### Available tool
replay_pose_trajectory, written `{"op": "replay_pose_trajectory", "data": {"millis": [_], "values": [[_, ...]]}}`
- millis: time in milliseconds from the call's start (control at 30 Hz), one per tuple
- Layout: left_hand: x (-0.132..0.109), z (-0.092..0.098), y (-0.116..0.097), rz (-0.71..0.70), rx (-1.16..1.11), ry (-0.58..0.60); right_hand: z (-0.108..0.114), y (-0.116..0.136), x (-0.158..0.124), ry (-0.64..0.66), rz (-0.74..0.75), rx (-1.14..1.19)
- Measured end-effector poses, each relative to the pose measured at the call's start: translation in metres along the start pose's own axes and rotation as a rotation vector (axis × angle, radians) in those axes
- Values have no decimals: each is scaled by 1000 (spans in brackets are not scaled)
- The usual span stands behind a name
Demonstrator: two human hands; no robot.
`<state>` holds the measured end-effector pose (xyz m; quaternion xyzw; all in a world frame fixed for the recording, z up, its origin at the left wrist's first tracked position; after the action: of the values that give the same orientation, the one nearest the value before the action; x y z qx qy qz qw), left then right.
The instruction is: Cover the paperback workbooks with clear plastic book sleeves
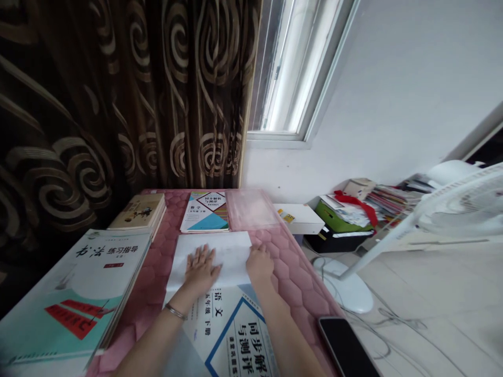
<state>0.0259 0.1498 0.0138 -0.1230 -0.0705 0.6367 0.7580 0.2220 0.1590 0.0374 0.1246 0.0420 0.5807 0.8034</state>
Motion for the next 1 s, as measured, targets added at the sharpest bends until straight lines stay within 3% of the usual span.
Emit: {"op": "replay_pose_trajectory", "data": {"millis": [100, 233, 367, 533, 667, 833, 900, 1000], "values": [[1, 0, -1, -13, 6, -14, -2, 17, -3, -15, 157, -14], [10, 6, -3, -17, 37, -40, -18, 32, -8, 64, 358, -11], [28, 15, 2, -22, 74, -63, -27, 27, -14, 103, 360, -49], [44, 19, 19, 10, 74, -52, -20, 28, -13, 106, 341, -31], [42, 18, 23, -16, 55, -99, -19, 61, -3, 90, 345, 12], [40, 17, 23, -36, 49, -100, -38, 119, 6, 187, 602, 149], [42, 16, 25, -29, 52, -89, -45, 124, 10, 227, 638, 171], [44, 15, 29, -24, 55, -89, -48, 109, 15, 203, 593, 121]]}}
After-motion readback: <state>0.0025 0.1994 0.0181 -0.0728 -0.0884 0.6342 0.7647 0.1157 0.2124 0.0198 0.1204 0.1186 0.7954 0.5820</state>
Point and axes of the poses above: each hand's wrist, its own x-axis towards the middle knuckle, its own z-axis out of the back of the hand, y = z × x, the point moved 3 cm from there along x, towards the middle knuckle, and after that the axes turned 2 degrees about -y, right-handed, at the moved point
